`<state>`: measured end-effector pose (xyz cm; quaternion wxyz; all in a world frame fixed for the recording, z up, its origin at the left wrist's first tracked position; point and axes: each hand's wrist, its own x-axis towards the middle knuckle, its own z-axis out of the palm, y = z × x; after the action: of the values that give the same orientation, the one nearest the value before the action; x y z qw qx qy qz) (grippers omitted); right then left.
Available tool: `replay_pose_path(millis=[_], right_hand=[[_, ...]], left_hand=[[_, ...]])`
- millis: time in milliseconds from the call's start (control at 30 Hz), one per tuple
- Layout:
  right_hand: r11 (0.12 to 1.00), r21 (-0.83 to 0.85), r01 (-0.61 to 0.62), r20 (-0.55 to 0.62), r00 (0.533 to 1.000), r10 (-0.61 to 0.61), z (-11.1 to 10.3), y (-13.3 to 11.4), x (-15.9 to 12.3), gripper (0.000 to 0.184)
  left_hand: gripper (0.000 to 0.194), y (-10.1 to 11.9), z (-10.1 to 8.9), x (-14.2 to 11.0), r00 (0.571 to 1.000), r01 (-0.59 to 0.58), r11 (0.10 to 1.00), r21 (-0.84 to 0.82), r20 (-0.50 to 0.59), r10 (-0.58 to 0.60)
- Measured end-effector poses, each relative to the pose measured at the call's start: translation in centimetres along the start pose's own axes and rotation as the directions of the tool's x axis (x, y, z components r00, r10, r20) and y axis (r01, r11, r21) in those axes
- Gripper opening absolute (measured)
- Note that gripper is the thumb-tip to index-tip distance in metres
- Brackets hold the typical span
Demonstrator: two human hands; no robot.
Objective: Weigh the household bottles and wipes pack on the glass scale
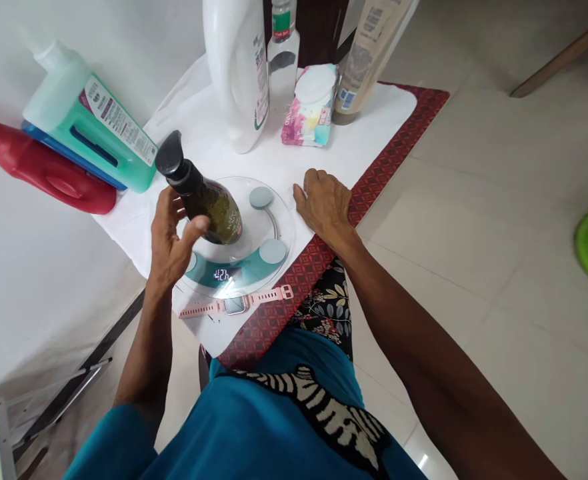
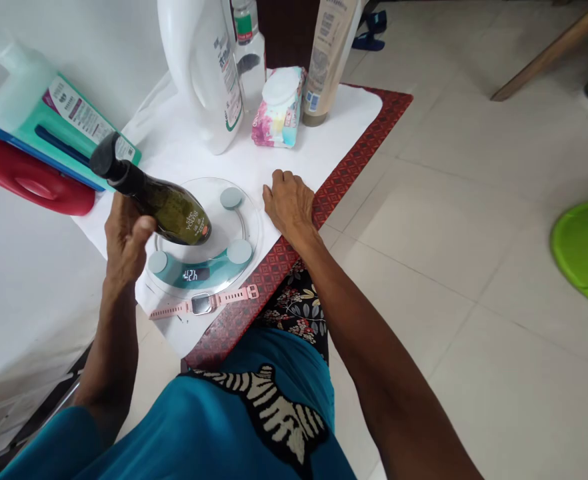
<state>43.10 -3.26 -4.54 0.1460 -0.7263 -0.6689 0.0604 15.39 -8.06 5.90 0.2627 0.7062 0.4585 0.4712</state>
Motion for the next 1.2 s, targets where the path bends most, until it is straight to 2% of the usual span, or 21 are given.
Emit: replay_pose_path(millis=[67, 133, 233, 333, 400, 467, 567, 633, 733, 800, 867, 933, 1000, 1133, 1200], right_hand=[[1.0, -0.01, -0.002, 0.011, 1.0, 0.002, -0.1, -0.1, 0.0, 0.041], [1.0, -0.007, 0.005, 0.005, 1.0, -0.005, -0.1, 0.0, -0.1, 0.041], [1.0, 0.023, 0.02, -0.026, 0.999, -0.019, 0.4, 0.2, 0.0, 0.042], [0.998, 0.065, 0.026, -0.057, 0.998, -0.022, 0.9, 0.7, 0.0, 0.043], [0.995, 0.097, 0.005, -0.055, 0.999, 0.0, 0.8, 1.0, 0.0, 0.04], [0.99, 0.138, -0.028, -0.056, 0.998, 0.035, 0.0, 0.7, -0.3, 0.037], [0.972, 0.236, 0.009, -0.128, 0.991, 0.022, -2.2, -1.6, -1.3, 0.039], [0.932, 0.341, 0.123, -0.155, 0.985, -0.073, -3.8, -4.5, -2.2, 0.052], [0.786, 0.538, 0.304, -0.116, 0.951, -0.288, -5.3, -9.5, -3.4, 0.091], [0.733, 0.599, 0.324, -0.083, 0.935, -0.345, -5.6, -12.1, -3.8, 0.113], [0.727, 0.62, 0.293, -0.039, 0.938, -0.345, -5.4, -13.5, -3.9, 0.118], [0.72, 0.642, 0.263, -0.031, 0.947, -0.319, -5.0, -13.9, -3.9, 0.107], [0.669, 0.697, 0.258, -0.075, 0.954, -0.29, -4.6, -13.5, -4.0, 0.096], [0.455, 0.847, 0.275, -0.209, 0.959, -0.19, -4.4, -12.1, -4.2, 0.084], [0.393, 0.875, 0.283, -0.27, 0.959, -0.089, -4.8, -10.9, -3.9, 0.083]], left_hand=[[0.064, -0.7, -0.8, -0.5, 0.998, 0.01, 1.0, -0.023, -0.058, -0.011], [0.06, -1.9, -1.8, -1.1, 0.98, 0.079, 0.997, 0.012, -0.185, -0.075], [0.06, -5.2, -3.5, -2.4, 0.895, 0.243, 0.967, 0.076, -0.403, -0.193], [0.06, -8.8, -4.7, -4.2, 0.806, 0.394, 0.916, 0.071, -0.507, -0.307], [0.058, -10.4, -5.0, -5.3, 0.79, 0.43, 0.899, 0.079, -0.514, -0.333], [0.057, -11.2, -5.1, -6.1, 0.802, 0.421, 0.901, 0.102, -0.507, -0.317], [0.057, -11.4, -5.0, -6.4, 0.802, 0.42, 0.9, 0.111, -0.51, -0.311], [0.055, -11.2, -5.0, -6.4, 0.791, 0.431, 0.897, 0.1, -0.52, -0.322], [0.047, -11.0, -5.0, -6.3, 0.789, 0.439, 0.893, 0.099, -0.518, -0.331], [0.042, -11.0, -5.1, -6.4, 0.792, 0.445, 0.888, 0.114, -0.513, -0.331], [0.04, -11.0, -5.1, -6.4, 0.792, 0.45, 0.886, 0.117, -0.511, -0.334], [0.041, -11.1, -5.3, -6.4, 0.786, 0.454, 0.884, 0.107, -0.516, -0.341], [0.043, -11.2, -5.4, -6.3, 0.781, 0.469, 0.876, 0.115, -0.516, -0.351], [0.051, -11.1, -5.3, -6.1, 0.764, 0.517, 0.846, 0.127, -0.515, -0.39], [0.052, -10.8, -5.2, -6.0, 0.758, 0.526, 0.842, 0.119, -0.514, -0.401]])
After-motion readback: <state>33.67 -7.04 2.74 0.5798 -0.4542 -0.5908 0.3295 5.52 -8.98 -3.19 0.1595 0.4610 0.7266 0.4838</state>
